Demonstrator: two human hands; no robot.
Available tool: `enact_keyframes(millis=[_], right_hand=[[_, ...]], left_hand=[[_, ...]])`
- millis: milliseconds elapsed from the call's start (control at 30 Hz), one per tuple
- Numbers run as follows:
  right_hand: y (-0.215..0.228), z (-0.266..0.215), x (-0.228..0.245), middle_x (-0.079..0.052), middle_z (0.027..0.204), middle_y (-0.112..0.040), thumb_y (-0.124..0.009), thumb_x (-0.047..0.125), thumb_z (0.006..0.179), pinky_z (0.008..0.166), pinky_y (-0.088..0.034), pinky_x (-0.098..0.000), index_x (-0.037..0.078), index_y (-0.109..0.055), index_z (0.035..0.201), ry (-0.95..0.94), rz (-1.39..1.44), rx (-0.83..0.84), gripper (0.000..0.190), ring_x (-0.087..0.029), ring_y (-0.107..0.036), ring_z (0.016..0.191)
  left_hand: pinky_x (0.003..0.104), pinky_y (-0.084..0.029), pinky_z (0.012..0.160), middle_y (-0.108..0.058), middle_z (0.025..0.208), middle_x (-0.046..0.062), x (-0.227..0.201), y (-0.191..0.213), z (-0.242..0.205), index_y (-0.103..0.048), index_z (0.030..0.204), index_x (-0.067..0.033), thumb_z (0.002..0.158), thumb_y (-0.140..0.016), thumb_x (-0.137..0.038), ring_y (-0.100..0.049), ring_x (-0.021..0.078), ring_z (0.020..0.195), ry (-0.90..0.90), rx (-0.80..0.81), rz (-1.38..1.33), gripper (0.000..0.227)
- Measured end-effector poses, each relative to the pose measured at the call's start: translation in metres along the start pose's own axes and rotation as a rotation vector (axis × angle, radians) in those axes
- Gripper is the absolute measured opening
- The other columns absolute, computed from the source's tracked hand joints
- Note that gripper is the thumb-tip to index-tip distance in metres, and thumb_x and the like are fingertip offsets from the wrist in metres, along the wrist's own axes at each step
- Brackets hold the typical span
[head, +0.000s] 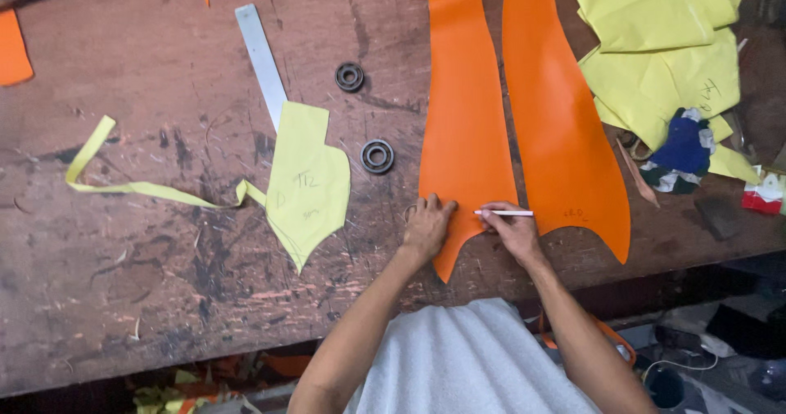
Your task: The person cuts a shape from orange fabric using shears, marks lines on the material with a white pencil, and then uses a paper pattern to mark and cut additional pieces.
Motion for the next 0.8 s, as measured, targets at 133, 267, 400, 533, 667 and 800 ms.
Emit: enact_keyframes(millis=[133, 267, 400, 533, 667, 800], right_hand=[[-0.005, 0.002, -0.003, -0.007, 0.088, -0.077, -0.069, 0.014, 0.098, 0.067, -0.055, -0.0241, -0.002, -0.075, 0.106, -0.024, -0.088, 0.061, 0.018, -0.01, -0.067, 0.073], [-0.003, 0.004, -0.007, -0.006, 0.085, -0.076, -0.069, 0.014, 0.096, 0.064, -0.055, -0.0234, -0.001, -0.071, 0.102, -0.03, -0.102, 0.045, 0.016, -0.009, -0.069, 0.072], [-0.002, 0.001, -0.012, -0.006, 0.081, -0.075, -0.072, 0.013, 0.095, 0.061, -0.053, -0.0235, -0.001, -0.074, 0.099, -0.018, -0.114, 0.042, 0.015, -0.009, -0.066, 0.069], [-0.002, 0.001, -0.006, -0.005, 0.081, -0.074, -0.072, 0.013, 0.095, 0.062, -0.052, -0.0228, -0.001, -0.074, 0.099, -0.007, -0.095, 0.056, 0.015, -0.008, -0.065, 0.07], [-0.004, 0.0, 0.001, -0.004, 0.08, -0.075, -0.073, 0.013, 0.094, 0.061, -0.052, -0.0225, -0.001, -0.074, 0.1, 0.004, -0.099, 0.061, 0.015, -0.007, -0.066, 0.068], [-0.003, 0.002, -0.001, -0.005, 0.079, -0.074, -0.073, 0.013, 0.093, 0.061, -0.054, -0.0224, -0.002, -0.073, 0.098, -0.026, -0.052, 0.084, 0.015, -0.008, -0.066, 0.068]], left_hand=[[0.052, -0.048, 0.097, -0.054, 0.124, 0.016, -0.001, 0.0, 0.001, -0.052, 0.141, -0.028, 0.075, -0.075, -0.009, -0.053, 0.0373, 0.119, 0.062, 0.026, 0.025, 0.072], [0.052, -0.049, 0.095, -0.056, 0.122, 0.016, -0.002, -0.002, 0.001, -0.049, 0.148, -0.0325, 0.08, -0.071, -0.007, -0.055, 0.0374, 0.117, 0.06, -0.031, 0.013, 0.077], [0.054, -0.05, 0.094, -0.056, 0.122, 0.017, -0.006, 0.004, 0.004, -0.05, 0.148, -0.0337, 0.086, -0.066, -0.006, -0.056, 0.0374, 0.116, 0.081, -0.064, 0.058, 0.069], [0.054, -0.048, 0.093, -0.055, 0.123, 0.017, -0.009, -0.002, 0.005, -0.047, 0.147, -0.0316, 0.081, -0.065, -0.009, -0.054, 0.0375, 0.118, 0.129, 0.017, 0.055, 0.071], [0.053, -0.048, 0.095, -0.056, 0.125, 0.015, -0.006, -0.008, 0.008, -0.054, 0.139, -0.0216, 0.094, -0.062, -0.016, -0.055, 0.036, 0.12, 0.111, -0.049, 0.201, 0.046], [0.05, -0.047, 0.091, -0.061, 0.123, 0.013, 0.001, 0.016, -0.003, -0.062, 0.129, -0.0157, 0.091, -0.062, -0.013, -0.058, 0.0343, 0.117, 0.083, -0.064, 0.293, 0.038]])
Point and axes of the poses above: each hand's wrist, its own z-axis towards the middle knuckle, its own y-axis out of the back of the hand, x = y × z, the point moved 4 cm from there along z, towards the middle knuckle
